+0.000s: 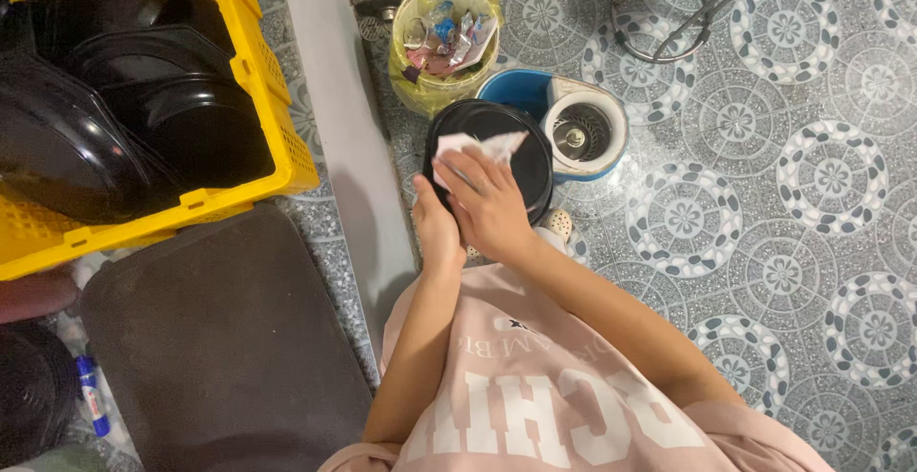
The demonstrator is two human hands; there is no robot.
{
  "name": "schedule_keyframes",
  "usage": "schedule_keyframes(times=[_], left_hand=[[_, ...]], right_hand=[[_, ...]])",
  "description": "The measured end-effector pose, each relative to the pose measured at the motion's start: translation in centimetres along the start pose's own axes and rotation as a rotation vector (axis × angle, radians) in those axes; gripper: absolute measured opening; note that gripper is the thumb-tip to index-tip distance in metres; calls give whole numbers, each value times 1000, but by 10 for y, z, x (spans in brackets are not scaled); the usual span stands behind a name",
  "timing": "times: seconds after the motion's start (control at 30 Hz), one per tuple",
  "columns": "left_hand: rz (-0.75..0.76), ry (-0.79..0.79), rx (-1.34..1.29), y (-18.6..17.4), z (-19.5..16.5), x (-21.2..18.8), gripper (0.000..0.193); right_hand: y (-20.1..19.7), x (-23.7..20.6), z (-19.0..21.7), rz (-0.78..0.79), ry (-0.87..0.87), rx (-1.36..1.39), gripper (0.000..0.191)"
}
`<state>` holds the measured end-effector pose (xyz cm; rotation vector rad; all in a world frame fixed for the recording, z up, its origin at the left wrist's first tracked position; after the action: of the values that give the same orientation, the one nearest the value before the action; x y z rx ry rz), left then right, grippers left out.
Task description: The person places a black pot on a gas stove and uses tongs to add meat from a metal container into the pot. They then add purple cabbage, baby corn, enoki mushrooms, mushrooms from a bag, and chopped greens into several pots arranged on the stove, and later wipe the pots with paper towel and stack them in a yellow crate.
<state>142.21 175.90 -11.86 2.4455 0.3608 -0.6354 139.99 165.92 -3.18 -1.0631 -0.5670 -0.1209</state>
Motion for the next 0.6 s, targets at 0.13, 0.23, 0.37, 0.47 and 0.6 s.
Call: schedule_keyframes(times=[0.13,0.23,0.37,0.47,0.6], left_hand=[[37,299,542,-6,10,2,71],[46,396,707,-8,7,8,71],[92,236,247,-12,-7,30,67],[4,134,93,-10,-20,45,68],[-29,195,229,12,-26,43,61]], right_hand=[[12,28,-14,21,69,-2,48],[19,28,-18,-17,92,-31,51],[14,4,-12,63,-152,-51,61],[5,-10,-13,71,-311,-55,59],[7,10,-30,85,-300,7,55]])
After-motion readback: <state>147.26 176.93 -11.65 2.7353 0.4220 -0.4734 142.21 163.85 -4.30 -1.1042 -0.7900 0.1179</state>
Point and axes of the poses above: each hand's wrist, its own x-axis towards the middle knuckle, its own y-axis out of the palm, z = x × y, the point moved 1 cm from there along x, towards the middle knuckle, and after that the axes turned 7 degrees about -x, right-handed, at the moved point
